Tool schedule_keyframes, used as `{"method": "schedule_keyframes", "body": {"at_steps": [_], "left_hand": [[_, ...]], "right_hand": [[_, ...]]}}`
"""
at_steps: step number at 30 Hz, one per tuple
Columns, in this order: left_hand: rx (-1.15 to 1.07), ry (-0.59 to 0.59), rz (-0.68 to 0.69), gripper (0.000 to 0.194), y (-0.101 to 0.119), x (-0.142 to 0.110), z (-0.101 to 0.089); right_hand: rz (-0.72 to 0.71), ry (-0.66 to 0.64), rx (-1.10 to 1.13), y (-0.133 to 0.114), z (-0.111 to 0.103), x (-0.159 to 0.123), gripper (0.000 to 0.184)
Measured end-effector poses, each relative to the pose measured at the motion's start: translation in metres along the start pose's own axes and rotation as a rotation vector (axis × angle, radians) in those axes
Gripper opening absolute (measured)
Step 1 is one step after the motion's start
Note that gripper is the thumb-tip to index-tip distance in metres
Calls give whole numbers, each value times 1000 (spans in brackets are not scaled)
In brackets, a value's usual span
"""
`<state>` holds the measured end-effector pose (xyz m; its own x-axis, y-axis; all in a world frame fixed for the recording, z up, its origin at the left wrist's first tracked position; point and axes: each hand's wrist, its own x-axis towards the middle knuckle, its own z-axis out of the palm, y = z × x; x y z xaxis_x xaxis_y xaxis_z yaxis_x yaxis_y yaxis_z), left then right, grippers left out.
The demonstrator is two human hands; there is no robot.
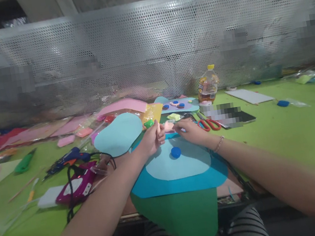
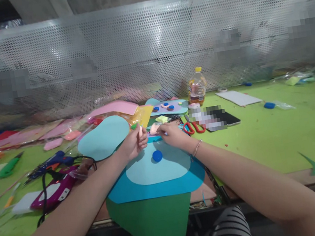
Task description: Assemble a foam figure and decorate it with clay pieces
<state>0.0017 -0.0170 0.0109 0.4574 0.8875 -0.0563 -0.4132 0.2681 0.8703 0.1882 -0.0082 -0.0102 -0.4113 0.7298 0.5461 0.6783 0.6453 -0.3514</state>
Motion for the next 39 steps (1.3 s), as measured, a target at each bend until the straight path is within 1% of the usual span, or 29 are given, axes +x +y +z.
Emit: {"method": "schedule_keyframes", "body": {"at_steps": [3,7,10,12,15,17,21,25,30,33,36,37,39], "left_hand": [[-23,-41,-1,33,0,1,-2],[-82,-162,-19,28,2,1,-5],[-63,-186,-24,23,4,1,-5],[-53,-187,-26,24,4,0,-4],[-69,-185,-5,31,2,-1,-2],[-73,-151,32,33,1,-1,1],[-43,-71,104,31,0,-2,5],[-37,-59,145,31,0,-1,7],[-13,-16,156,29,0,-1,6],[98,13,153,28,-4,0,4],[396,37,125,25,-10,0,3],[512,41,146,21,-12,-1,2],[707,40,251,12,-14,-3,3]], "right_hand": [[-8,-9,-1,-4,-2,0,20],[8,-15,4,-7,-4,-1,21],[2,-27,16,-7,-4,-1,22],[-5,-38,21,-7,-4,-1,23],[-14,-43,23,-8,-4,-2,24],[-17,-43,27,-10,-5,-2,24],[-5,-37,29,-10,-5,-1,24],[-2,-28,23,-3,-3,0,23],[22,-23,-4,4,-1,0,24],[43,-25,3,1,-2,0,23],[89,-17,53,-5,-4,0,23],[101,-11,86,-8,-4,-1,24],[105,-9,158,-12,-6,-1,26]]}}
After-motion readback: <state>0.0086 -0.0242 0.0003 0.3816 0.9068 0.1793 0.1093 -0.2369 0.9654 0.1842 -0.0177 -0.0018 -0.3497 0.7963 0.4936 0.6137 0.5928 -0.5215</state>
